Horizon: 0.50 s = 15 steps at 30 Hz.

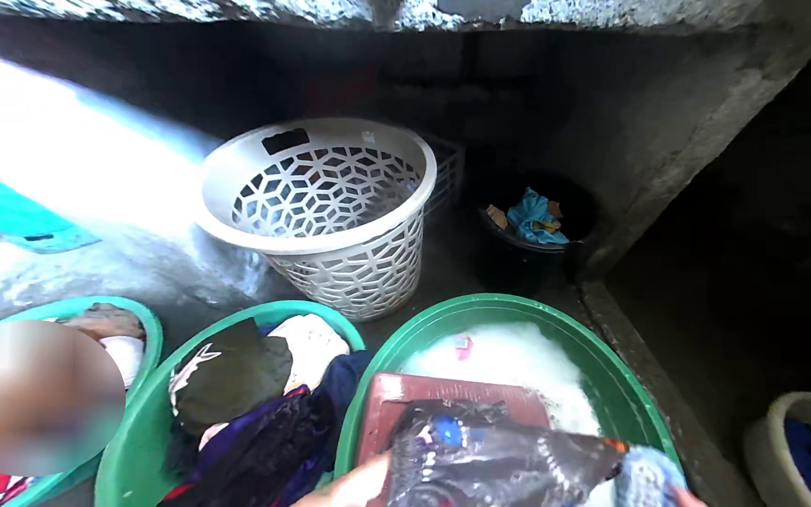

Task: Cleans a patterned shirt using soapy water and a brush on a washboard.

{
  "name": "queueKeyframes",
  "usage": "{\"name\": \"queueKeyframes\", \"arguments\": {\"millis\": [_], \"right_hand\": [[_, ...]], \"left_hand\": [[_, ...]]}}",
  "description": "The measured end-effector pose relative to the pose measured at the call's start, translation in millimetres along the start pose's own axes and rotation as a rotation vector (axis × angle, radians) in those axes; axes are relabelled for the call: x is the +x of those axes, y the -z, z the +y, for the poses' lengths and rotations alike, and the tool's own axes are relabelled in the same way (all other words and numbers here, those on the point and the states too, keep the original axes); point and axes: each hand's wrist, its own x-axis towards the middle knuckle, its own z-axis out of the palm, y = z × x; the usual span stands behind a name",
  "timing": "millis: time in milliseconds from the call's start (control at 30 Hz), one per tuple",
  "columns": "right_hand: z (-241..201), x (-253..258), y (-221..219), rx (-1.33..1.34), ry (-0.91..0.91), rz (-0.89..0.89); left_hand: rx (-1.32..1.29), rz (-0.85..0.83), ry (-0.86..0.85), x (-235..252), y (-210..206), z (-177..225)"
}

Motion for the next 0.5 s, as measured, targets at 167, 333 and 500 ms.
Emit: {"name": "queueKeyframes", "arguments": {"millis": [167, 333, 500], "right_hand": [[22, 92, -32, -0.958, -0.362, 0.337], [111, 57, -205, -1.114, -0.350, -0.122], [147, 88, -158, -1.345, -0.410, 0.024]], "left_hand": [[0.108, 0.740, 0.392, 43, -2, -62], [0.113, 0.949, 0.448, 45, 11, -82], [-0.033, 1.274, 0.240, 27, 12, -64]]}}
